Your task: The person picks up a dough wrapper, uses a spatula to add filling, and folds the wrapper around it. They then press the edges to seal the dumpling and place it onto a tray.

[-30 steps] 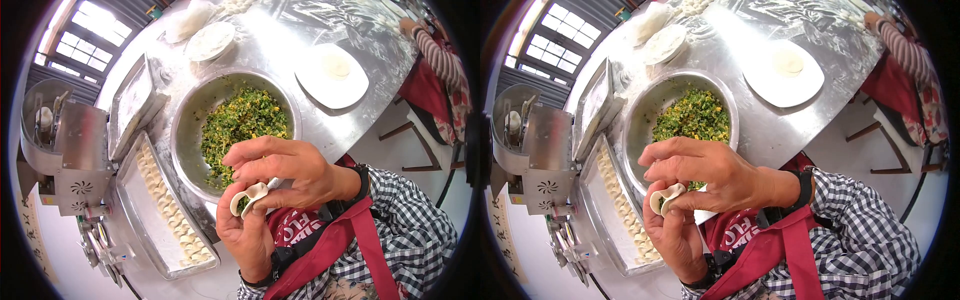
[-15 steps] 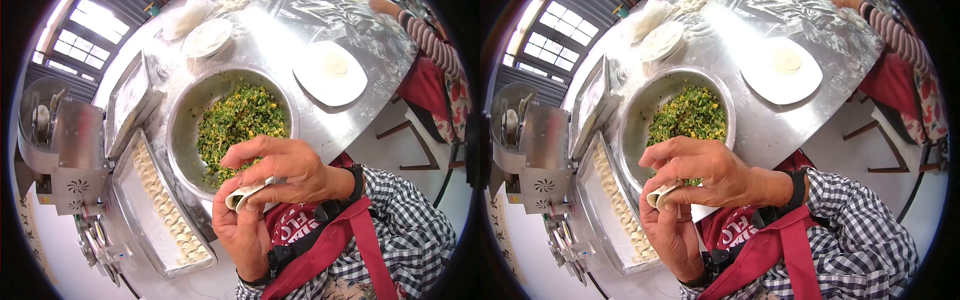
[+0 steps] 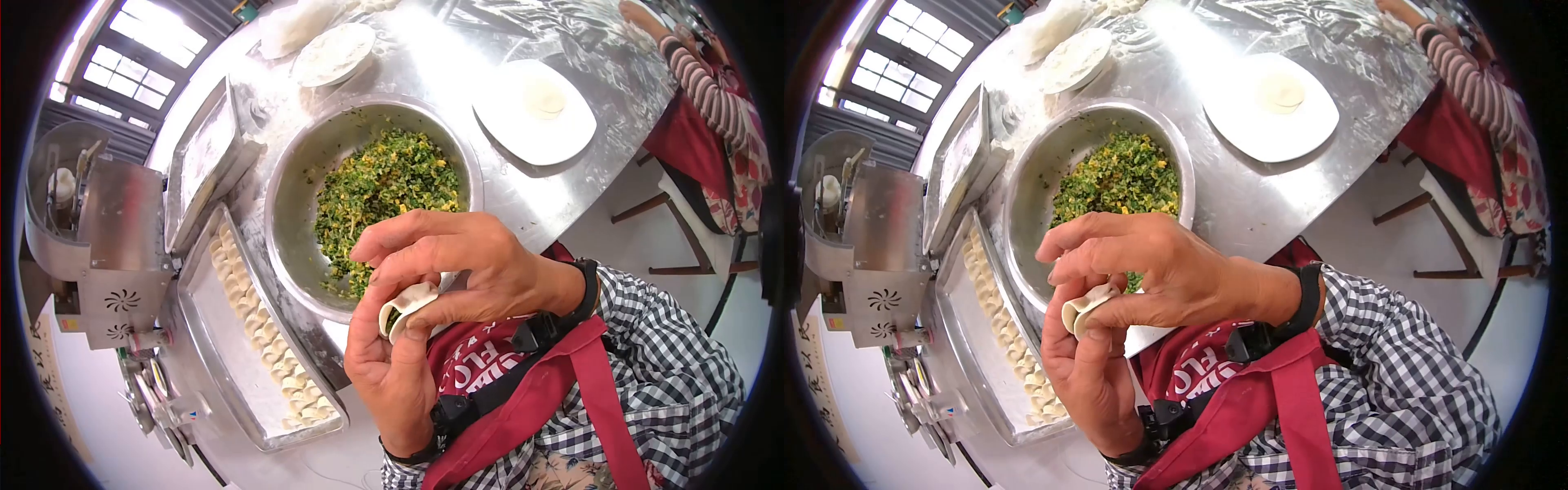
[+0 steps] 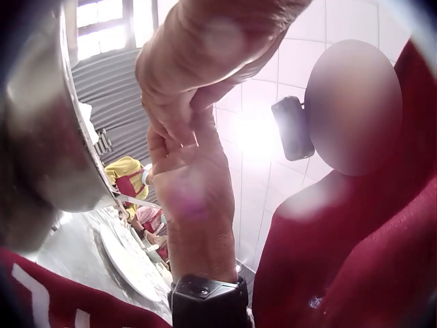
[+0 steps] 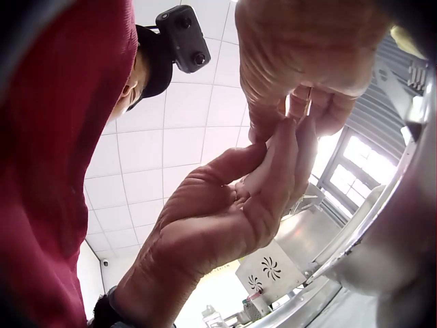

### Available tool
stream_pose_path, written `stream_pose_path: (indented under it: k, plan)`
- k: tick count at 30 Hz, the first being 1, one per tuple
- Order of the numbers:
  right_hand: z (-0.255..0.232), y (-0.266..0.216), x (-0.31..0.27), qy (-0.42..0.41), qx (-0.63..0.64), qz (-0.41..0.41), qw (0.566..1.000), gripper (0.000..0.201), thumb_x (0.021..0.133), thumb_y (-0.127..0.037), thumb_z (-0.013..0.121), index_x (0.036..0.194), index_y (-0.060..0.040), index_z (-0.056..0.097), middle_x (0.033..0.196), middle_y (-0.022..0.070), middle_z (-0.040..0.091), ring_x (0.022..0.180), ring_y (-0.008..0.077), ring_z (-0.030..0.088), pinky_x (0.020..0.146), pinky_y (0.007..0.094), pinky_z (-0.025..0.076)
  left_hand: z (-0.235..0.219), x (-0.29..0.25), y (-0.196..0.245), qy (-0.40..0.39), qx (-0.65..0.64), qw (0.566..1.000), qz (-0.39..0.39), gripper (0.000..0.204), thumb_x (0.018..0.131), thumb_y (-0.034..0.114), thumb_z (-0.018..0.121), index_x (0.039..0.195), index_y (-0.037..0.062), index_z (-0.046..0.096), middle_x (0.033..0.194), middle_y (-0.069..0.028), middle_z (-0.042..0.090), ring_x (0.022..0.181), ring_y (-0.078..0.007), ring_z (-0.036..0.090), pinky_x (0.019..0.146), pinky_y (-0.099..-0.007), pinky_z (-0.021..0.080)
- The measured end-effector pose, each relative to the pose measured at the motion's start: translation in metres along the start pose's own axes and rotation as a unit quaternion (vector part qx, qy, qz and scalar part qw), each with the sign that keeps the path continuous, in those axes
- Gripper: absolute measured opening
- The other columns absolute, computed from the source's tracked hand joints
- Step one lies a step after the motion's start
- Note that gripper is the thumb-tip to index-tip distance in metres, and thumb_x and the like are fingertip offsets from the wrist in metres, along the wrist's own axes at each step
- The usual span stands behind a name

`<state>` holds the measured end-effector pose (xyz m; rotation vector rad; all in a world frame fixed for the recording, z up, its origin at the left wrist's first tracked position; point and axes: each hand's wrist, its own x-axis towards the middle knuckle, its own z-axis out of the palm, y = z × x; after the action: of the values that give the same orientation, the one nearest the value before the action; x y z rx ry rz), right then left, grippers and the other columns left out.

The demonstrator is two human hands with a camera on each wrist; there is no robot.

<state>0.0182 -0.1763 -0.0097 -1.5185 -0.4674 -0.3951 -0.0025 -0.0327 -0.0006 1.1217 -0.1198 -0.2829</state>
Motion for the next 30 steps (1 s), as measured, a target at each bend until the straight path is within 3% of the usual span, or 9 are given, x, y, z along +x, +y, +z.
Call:
stream_pose_path:
  k: [2,4,7,12,17,22,26,28,30]
  plan:
    - [-0.001,0.003,0.0,-0.012,0.012,0.011,1.0,0.016,0.067,0.001,0.068,0.081,0.0,0.06,0.102,0.0118,0.058,0.086,0.0204,0.06,0.067,0.0283,0.05,0.001,0.0,0.0,0.011,0.006,1.0,-0.001,0.048,0.081,0.004,0.057,0.124,-0.0091,0.04,0.116,-0.019,0.052,0.105,-0.0245,0.055,0.091,-0.0345,0.046]
    - [0.0,0.011,-0.001,-0.01,0.011,-0.072,0.997,0.015,0.068,0.002,0.068,0.081,-0.0008,0.061,0.103,0.012,0.058,0.086,0.0208,0.059,0.069,0.0285,0.049,0.001,0.0,-0.001,0.023,0.012,1.0,-0.002,0.049,0.08,0.005,0.058,0.124,-0.0091,0.039,0.116,-0.0192,0.052,0.106,-0.0251,0.055,0.091,-0.0347,0.046]
    - [-0.002,0.012,-0.003,-0.006,-0.01,-0.095,0.995,0.019,0.069,-0.003,0.072,0.084,-0.0011,0.062,0.105,0.0165,0.058,0.088,0.0223,0.06,0.07,0.0289,0.05,0.001,0.003,-0.003,0.027,-0.035,0.999,-0.017,0.048,0.078,0.004,0.059,0.122,-0.008,0.042,0.115,-0.0186,0.053,0.104,-0.0248,0.056,0.09,-0.0336,0.047]
    - [0.005,0.011,-0.002,0.031,-0.043,-0.092,0.994,0.014,0.07,-0.001,0.069,0.081,-0.0009,0.061,0.103,0.0145,0.059,0.088,0.0233,0.06,0.071,0.0295,0.05,-0.01,0.007,-0.008,0.018,-0.121,0.992,-0.02,0.04,0.08,0.004,0.061,0.116,-0.0058,0.047,0.113,-0.0159,0.054,0.101,-0.0225,0.057,0.089,-0.0329,0.048]
    - [0.005,0.016,-0.004,0.042,-0.063,-0.114,0.991,0.012,0.069,0.0,0.068,0.079,-0.0018,0.061,0.101,0.0122,0.06,0.087,0.0241,0.059,0.071,0.0302,0.049,-0.002,0.005,-0.008,0.018,-0.089,0.996,-0.005,0.042,0.083,0.003,0.057,0.121,-0.0074,0.043,0.115,-0.0165,0.054,0.103,-0.0223,0.056,0.09,-0.0328,0.047]
    - [0.003,0.015,-0.004,0.029,-0.064,-0.128,0.989,0.016,0.067,-0.002,0.069,0.08,-0.0022,0.061,0.099,0.0122,0.06,0.085,0.0264,0.059,0.07,0.0323,0.048,-0.003,0.001,-0.011,0.02,0.077,0.996,0.036,0.04,0.084,0.002,0.055,0.122,-0.0082,0.043,0.115,-0.0163,0.053,0.103,-0.0219,0.056,0.09,-0.0331,0.046]
    - [0.002,0.011,-0.005,0.024,-0.058,-0.109,0.992,0.018,0.065,-0.001,0.069,0.082,-0.0022,0.062,0.098,0.012,0.06,0.085,0.0258,0.059,0.07,0.0319,0.049,-0.006,0.0,-0.009,0.003,0.046,0.999,0.019,0.04,0.085,0.001,0.055,0.121,-0.0082,0.043,0.115,-0.0165,0.053,0.102,-0.0218,0.056,0.089,-0.0325,0.047]
    - [0.003,0.006,-0.005,0.035,-0.015,-0.032,0.999,0.02,0.065,0.002,0.069,0.083,-0.003,0.063,0.098,0.0119,0.06,0.086,0.0249,0.059,0.069,0.0312,0.049,-0.005,0.0,-0.007,0.018,0.054,0.998,0.001,0.04,0.084,0.001,0.055,0.122,-0.0081,0.043,0.115,-0.0164,0.053,0.102,-0.0213,0.056,0.089,-0.0323,0.047]
    - [0.0,0.007,-0.004,0.02,-0.029,-0.053,0.998,0.019,0.065,0.003,0.068,0.083,-0.0028,0.062,0.097,0.0119,0.06,0.086,0.0247,0.059,0.069,0.031,0.049,-0.003,-0.001,-0.007,0.013,0.044,0.999,0.007,0.04,0.084,0.001,0.055,0.122,-0.0081,0.043,0.115,-0.0165,0.053,0.102,-0.0215,0.056,0.089,-0.032,0.047]
